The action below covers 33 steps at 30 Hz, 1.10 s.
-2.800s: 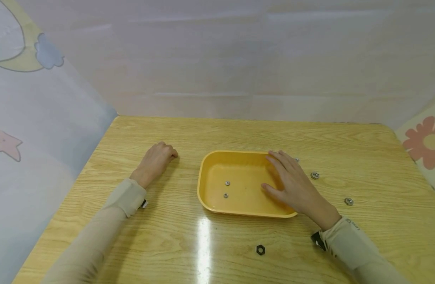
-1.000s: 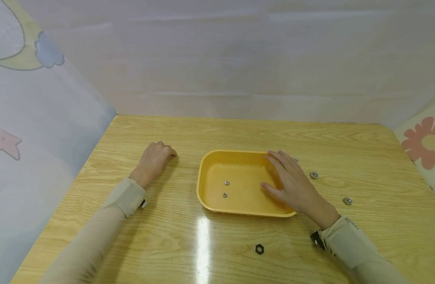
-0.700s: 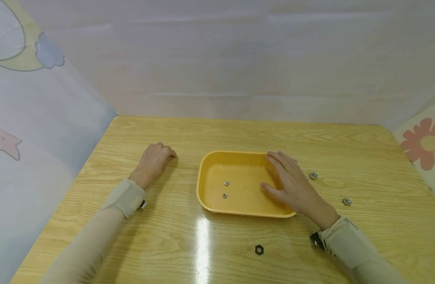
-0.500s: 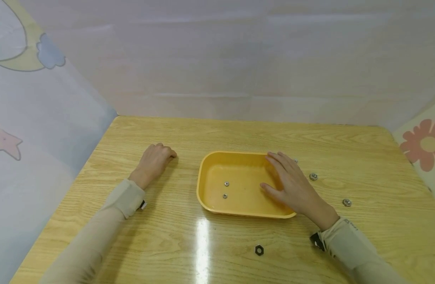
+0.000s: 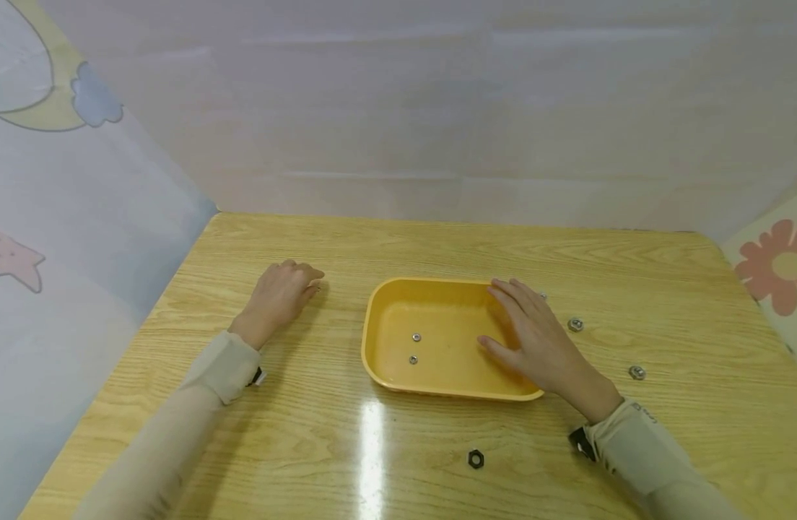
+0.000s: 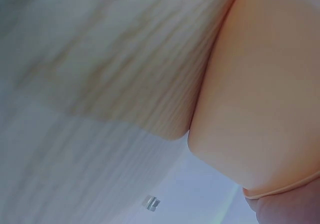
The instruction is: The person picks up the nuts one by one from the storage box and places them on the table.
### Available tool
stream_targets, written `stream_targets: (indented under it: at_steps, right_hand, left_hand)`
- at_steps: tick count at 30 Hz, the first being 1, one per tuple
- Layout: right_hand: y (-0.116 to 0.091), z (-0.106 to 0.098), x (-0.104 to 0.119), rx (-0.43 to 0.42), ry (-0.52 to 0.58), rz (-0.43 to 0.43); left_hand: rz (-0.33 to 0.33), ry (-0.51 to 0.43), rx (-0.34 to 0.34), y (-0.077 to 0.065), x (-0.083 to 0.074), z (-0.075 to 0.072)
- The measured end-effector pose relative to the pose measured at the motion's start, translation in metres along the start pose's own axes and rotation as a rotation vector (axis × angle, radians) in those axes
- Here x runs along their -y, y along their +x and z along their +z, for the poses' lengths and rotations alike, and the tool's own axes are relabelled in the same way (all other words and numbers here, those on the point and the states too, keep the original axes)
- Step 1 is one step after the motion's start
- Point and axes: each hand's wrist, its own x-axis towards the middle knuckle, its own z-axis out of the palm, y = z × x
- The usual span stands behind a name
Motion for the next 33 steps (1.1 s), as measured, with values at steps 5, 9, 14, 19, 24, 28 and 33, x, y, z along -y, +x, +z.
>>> stream_targets:
  at_steps: [5,9,14,19,24,28,33]
  right_hand:
    - [0.0,0.0,0.0,-0.004,-0.005,-0.004]
    - [0.0,0.0,-0.001,-0.016,-0.009,-0.016]
    - [0.0,0.0,-0.001,-0.024,-0.008,-0.026]
    - [0.0,0.0,0.0,-0.029,-0.006,-0.035]
    - [0.0,0.0,-0.001,-0.033,-0.01,-0.035]
    - [0.0,0.0,-0.002,-0.031,-0.01,-0.031]
    - [-0.001,-0.001,-0.002,-0.033,-0.013,-0.031]
  left_hand:
    - [0.034,-0.011,-0.044,-0.001,-0.004,-0.004]
    - [0.075,-0.032,-0.099,0.0,-0.008,-0.007]
    - [0.094,-0.03,-0.132,0.0,-0.013,-0.009]
    - [0.125,-0.042,-0.167,0.001,-0.017,-0.011]
    - [0.17,-0.059,-0.212,0.002,-0.023,-0.015]
    - [0.183,-0.057,-0.226,0.003,-0.028,-0.017]
    - [0.203,-0.066,-0.248,0.004,-0.033,-0.019]
